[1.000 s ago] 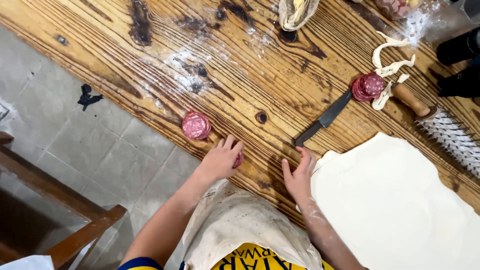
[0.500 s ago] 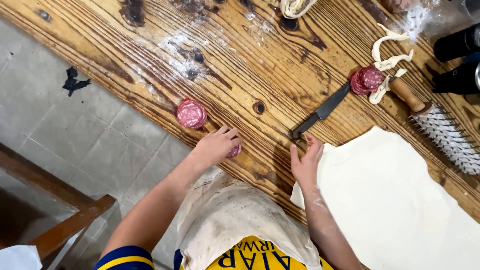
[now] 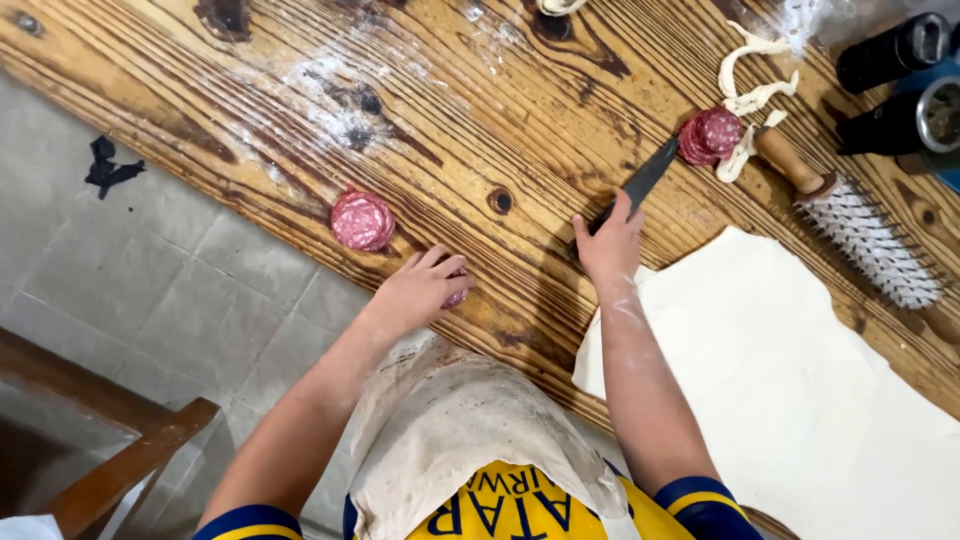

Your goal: Slicing and dicing a cured meat log on a wooden table

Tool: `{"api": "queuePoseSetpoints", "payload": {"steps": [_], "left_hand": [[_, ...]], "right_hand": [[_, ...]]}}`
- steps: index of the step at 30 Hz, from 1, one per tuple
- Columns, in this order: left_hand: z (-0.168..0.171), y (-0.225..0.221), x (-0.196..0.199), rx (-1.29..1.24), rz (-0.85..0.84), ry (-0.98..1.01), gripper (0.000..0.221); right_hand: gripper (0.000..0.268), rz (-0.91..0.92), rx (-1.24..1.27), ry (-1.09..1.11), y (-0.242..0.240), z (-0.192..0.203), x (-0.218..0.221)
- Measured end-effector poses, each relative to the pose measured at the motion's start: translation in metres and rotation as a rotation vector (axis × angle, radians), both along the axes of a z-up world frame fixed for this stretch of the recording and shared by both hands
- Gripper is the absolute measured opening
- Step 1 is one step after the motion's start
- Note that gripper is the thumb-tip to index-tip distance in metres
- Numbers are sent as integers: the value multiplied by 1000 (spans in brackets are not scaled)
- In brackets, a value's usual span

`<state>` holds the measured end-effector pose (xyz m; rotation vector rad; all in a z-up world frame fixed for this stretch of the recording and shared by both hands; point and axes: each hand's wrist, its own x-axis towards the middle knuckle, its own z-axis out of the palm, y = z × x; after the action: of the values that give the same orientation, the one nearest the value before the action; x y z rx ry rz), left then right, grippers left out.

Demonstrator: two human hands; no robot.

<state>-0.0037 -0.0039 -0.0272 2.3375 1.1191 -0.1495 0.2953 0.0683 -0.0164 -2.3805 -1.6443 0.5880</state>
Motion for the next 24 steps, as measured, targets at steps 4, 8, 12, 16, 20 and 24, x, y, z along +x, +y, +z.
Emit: {"api": "queuePoseSetpoints", "payload": {"steps": [4,8,12,16,20,24], "left_hand": [[-17,-2,0,41,2,-7,47],[-5,-2,-1,78,-67,32,37],[5,6,1,-1,-105,186,51],[33,6,-5,-8,-160,97,69],[0,14,-15,84,-226,58,41],[2,24,-18,8,-294,37,57]], "right_hand": [[71,61,107,48,-1,-36,23],[85,56,45,-1,-16,-42,26],[80,44,32,168,-39,-15,9],[56,-100,-151,469,-76,47,-26],[49,-88,-108,512,-138,34,-39],[43,-46,-40,499,-184,15,-54]]}}
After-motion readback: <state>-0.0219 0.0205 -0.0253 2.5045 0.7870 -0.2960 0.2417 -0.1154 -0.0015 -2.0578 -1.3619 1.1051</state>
